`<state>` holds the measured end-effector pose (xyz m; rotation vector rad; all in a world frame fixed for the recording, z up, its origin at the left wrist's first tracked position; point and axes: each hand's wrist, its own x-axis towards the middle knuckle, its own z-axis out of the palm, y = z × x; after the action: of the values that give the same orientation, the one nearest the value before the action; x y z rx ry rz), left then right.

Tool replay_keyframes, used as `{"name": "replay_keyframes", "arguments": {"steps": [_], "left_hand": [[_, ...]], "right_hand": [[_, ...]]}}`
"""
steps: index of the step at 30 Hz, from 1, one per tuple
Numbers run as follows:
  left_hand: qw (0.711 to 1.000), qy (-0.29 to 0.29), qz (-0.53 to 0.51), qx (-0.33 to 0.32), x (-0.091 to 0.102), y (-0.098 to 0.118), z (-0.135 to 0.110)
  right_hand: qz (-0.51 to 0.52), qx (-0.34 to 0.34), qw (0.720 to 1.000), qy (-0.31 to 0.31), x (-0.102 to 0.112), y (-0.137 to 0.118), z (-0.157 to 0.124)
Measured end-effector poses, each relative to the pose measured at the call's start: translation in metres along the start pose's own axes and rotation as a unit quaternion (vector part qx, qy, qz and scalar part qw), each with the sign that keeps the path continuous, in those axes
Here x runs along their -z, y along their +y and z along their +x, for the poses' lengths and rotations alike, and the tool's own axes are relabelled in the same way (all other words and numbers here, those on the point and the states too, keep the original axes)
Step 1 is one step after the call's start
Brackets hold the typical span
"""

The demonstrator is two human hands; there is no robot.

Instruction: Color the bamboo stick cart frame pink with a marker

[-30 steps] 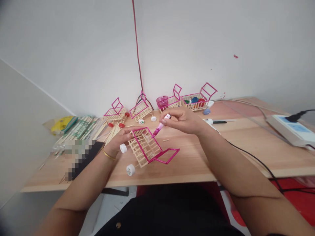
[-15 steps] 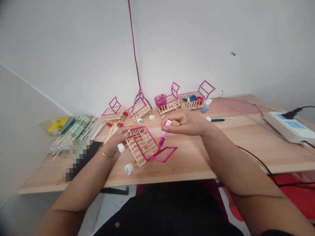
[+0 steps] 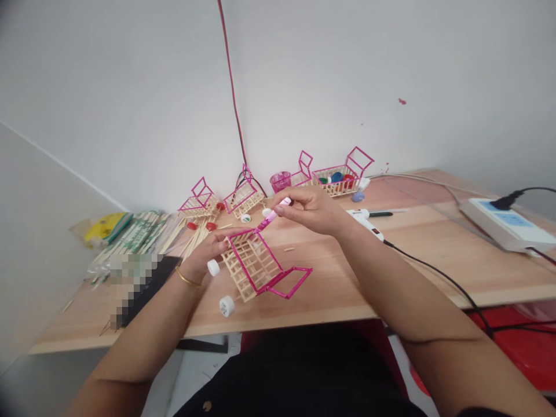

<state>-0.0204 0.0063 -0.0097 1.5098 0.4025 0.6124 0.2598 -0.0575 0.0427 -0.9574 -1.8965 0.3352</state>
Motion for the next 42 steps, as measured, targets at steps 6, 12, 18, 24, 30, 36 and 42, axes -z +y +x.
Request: {"name": "replay_keyframes", "arguments": {"steps": [6, 12, 18, 24, 30, 36, 42], "left_hand": [[1.000, 0.006, -0.021, 0.004, 0.005, -0.006, 0.001], [0.999, 0.008, -0.047, 0.018, 0.004, -0.008, 0.001], [0.999, 0.015, -0.048, 0.015, 0.003, -0.008, 0.001], [0.998, 0.010, -0.058, 0.014, 0.003, -0.009, 0.002], [0.999, 0.004, -0.050, 0.011, 0.001, -0.006, 0.001], [0.999, 0.003, -0.053, 0.012, 0.000, -0.006, 0.001], [0.998, -0.006, -0.058, 0.012, -0.001, -0.006, 0.001]], "right_hand": [[0.002, 0.011, 0.999, 0.045, -0.001, -0.002, 0.000], [0.001, 0.036, 0.999, 0.030, -0.003, -0.007, 0.000], [-0.015, 0.025, 0.998, 0.048, -0.003, -0.006, -0.001], [-0.012, 0.021, 0.999, 0.039, -0.005, -0.011, 0.000], [-0.015, 0.020, 0.998, 0.055, -0.005, -0.008, -0.001], [-0.015, 0.037, 0.998, 0.051, -0.005, -0.008, -0.002], [-0.015, 0.042, 0.998, 0.053, -0.005, -0.007, -0.002]]}}
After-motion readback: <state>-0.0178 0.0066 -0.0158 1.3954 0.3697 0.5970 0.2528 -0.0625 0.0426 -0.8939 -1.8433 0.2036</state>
